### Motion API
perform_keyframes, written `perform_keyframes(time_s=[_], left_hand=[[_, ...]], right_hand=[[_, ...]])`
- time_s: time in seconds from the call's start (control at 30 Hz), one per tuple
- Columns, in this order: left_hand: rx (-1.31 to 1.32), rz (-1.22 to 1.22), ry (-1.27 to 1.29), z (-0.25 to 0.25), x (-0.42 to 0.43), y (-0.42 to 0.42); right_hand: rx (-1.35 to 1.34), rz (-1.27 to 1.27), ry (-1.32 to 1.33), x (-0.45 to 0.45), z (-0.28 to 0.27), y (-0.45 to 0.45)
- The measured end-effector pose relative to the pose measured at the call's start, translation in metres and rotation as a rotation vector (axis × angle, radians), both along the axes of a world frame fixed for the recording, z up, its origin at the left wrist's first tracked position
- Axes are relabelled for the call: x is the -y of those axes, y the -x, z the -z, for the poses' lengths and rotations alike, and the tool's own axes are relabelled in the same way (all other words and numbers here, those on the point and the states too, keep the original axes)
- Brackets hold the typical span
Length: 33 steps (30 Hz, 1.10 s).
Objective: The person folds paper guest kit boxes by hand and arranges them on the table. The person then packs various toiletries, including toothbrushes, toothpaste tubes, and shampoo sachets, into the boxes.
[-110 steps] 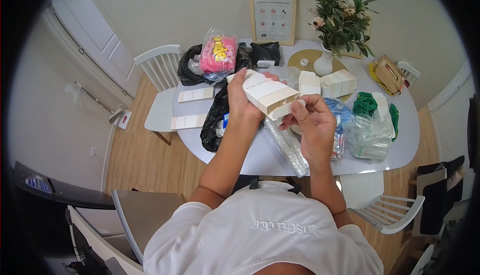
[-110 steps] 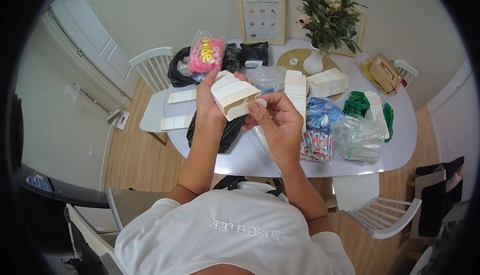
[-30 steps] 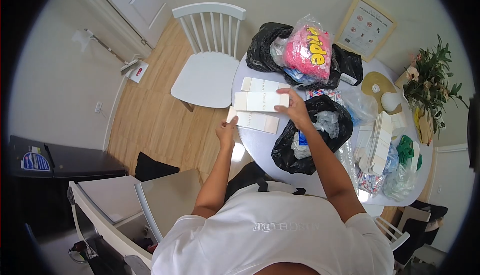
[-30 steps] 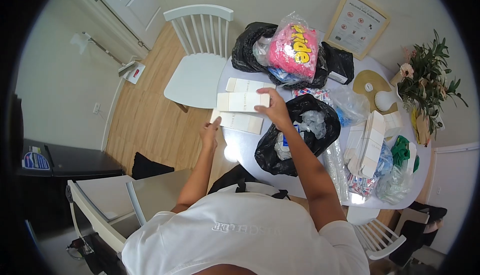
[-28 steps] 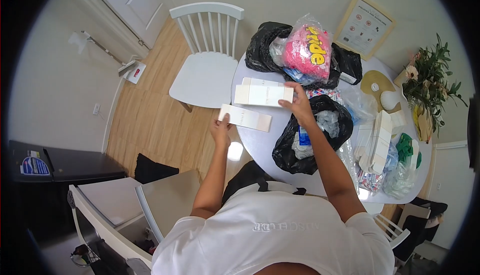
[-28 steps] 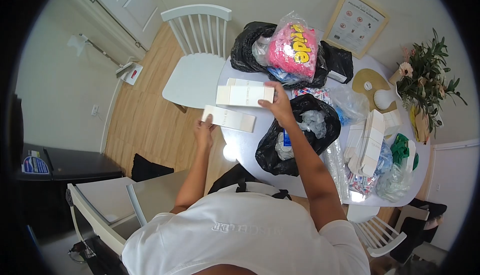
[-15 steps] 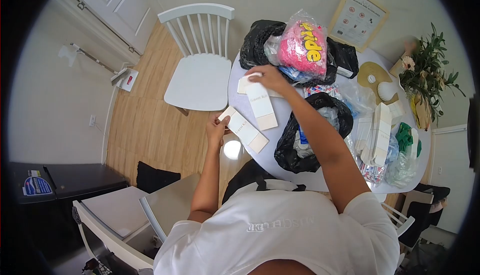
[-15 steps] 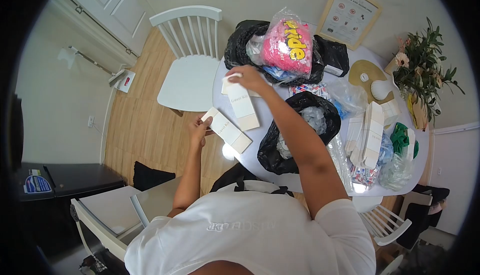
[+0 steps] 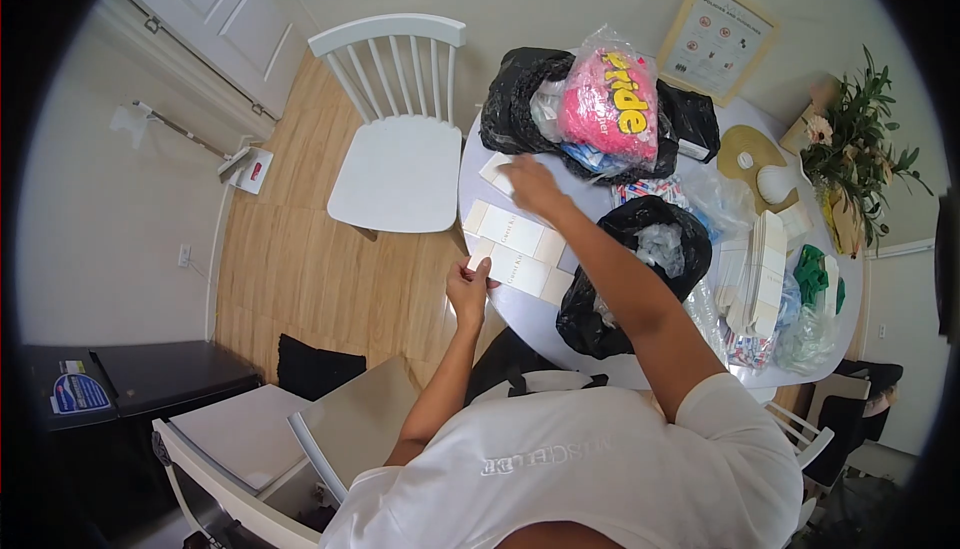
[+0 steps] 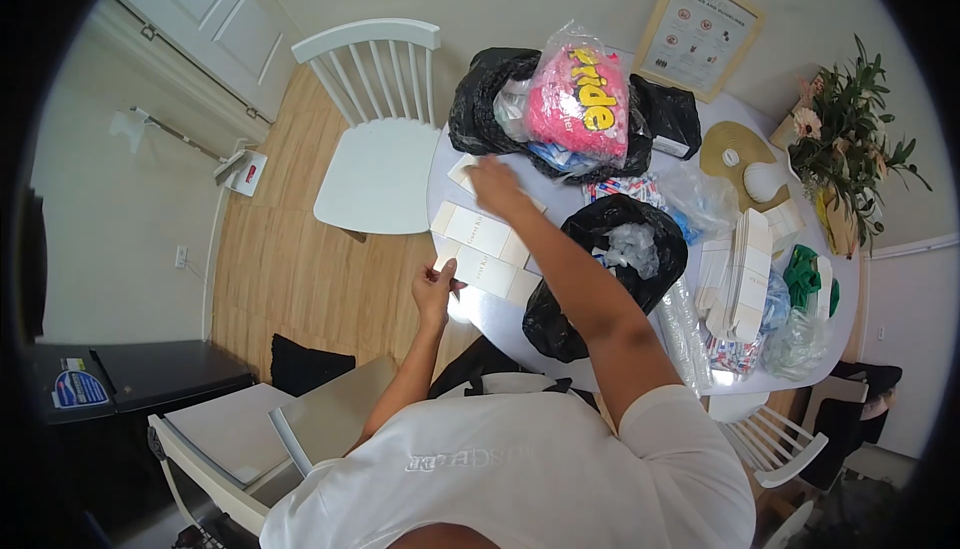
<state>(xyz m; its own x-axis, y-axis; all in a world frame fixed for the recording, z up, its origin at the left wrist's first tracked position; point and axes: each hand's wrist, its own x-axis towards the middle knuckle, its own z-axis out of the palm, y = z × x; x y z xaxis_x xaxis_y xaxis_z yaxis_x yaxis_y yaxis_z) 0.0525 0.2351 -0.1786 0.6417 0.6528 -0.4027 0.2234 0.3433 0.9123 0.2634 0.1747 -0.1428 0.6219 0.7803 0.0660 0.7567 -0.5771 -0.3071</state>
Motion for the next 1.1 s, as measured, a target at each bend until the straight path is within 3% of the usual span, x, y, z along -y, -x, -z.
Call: perform_keyframes(time_s=[0.03,0.1,0.2,0.27,0.37,0.4,0.47,0.5,0.6,0.7,0.73,0.8,0.83,0.87,0.93,0.97,1.1], left_hand=[[0.02,-0.02,-0.049,0.004,0.004,0.0],[0.043,-0.034,-0.104,0.006,0.003,0.002],[-0.141,0.104,-0.329,0.002,0.003,0.002],[-0.28,0.045,-0.848,0.001,0.003,0.0],[-0.12,-0.016,-0.804,-0.037,0.0,-0.011],[-0.115,-0.018,-0.808,-0.06,0.0,-0.02],[0.468,0.051,-0.063,-0.115,0.006,-0.039],[0.469,0.053,-0.068,-0.137,0.012,-0.045],[0.485,0.08,-0.185,-0.184,0.031,-0.057],[0.478,0.153,-0.463,-0.205,0.047,-0.06],[0.488,0.176,-0.459,-0.213,0.054,-0.059],[0.573,0.346,-0.786,-0.23,0.073,-0.056],[0.556,0.411,-0.867,-0.237,0.084,-0.053],[0.57,0.436,-0.866,-0.242,0.093,-0.051],[0.631,0.522,-1.038,-0.249,0.11,-0.048],[0.687,0.486,-1.113,-0.252,0.121,-0.048],[0.754,0.647,-1.258,-0.261,0.154,-0.043]], right_hand=[[-0.144,0.024,0.178,0.012,-0.016,-0.006],[-0.199,0.086,0.212,0.027,-0.025,-0.003],[-0.16,0.149,0.237,0.032,-0.027,0.004],[-0.116,0.198,0.242,0.038,-0.035,0.012],[-0.188,0.159,-0.413,0.05,-0.059,0.029],[-0.184,0.158,-0.418,0.055,-0.076,0.041],[-0.177,0.085,-0.641,0.065,-0.108,0.068],[-0.176,0.085,-0.647,0.071,-0.121,0.087],[-0.07,0.049,-0.713,0.093,-0.158,0.121],[-0.284,0.017,-0.848,0.131,-0.197,0.12],[-0.559,0.185,-1.087,0.138,-0.204,0.121],[-0.498,0.136,-1.086,0.162,-0.235,0.114],[-0.34,0.055,-0.921,0.175,-0.248,0.112],[-0.326,0.077,-0.931,0.189,-0.258,0.113],[-0.483,0.117,-0.659,0.215,-0.272,0.119],[-0.751,0.138,-0.856,0.226,-0.275,0.125],[-0.961,0.216,-0.967,0.28,-0.267,0.133]])
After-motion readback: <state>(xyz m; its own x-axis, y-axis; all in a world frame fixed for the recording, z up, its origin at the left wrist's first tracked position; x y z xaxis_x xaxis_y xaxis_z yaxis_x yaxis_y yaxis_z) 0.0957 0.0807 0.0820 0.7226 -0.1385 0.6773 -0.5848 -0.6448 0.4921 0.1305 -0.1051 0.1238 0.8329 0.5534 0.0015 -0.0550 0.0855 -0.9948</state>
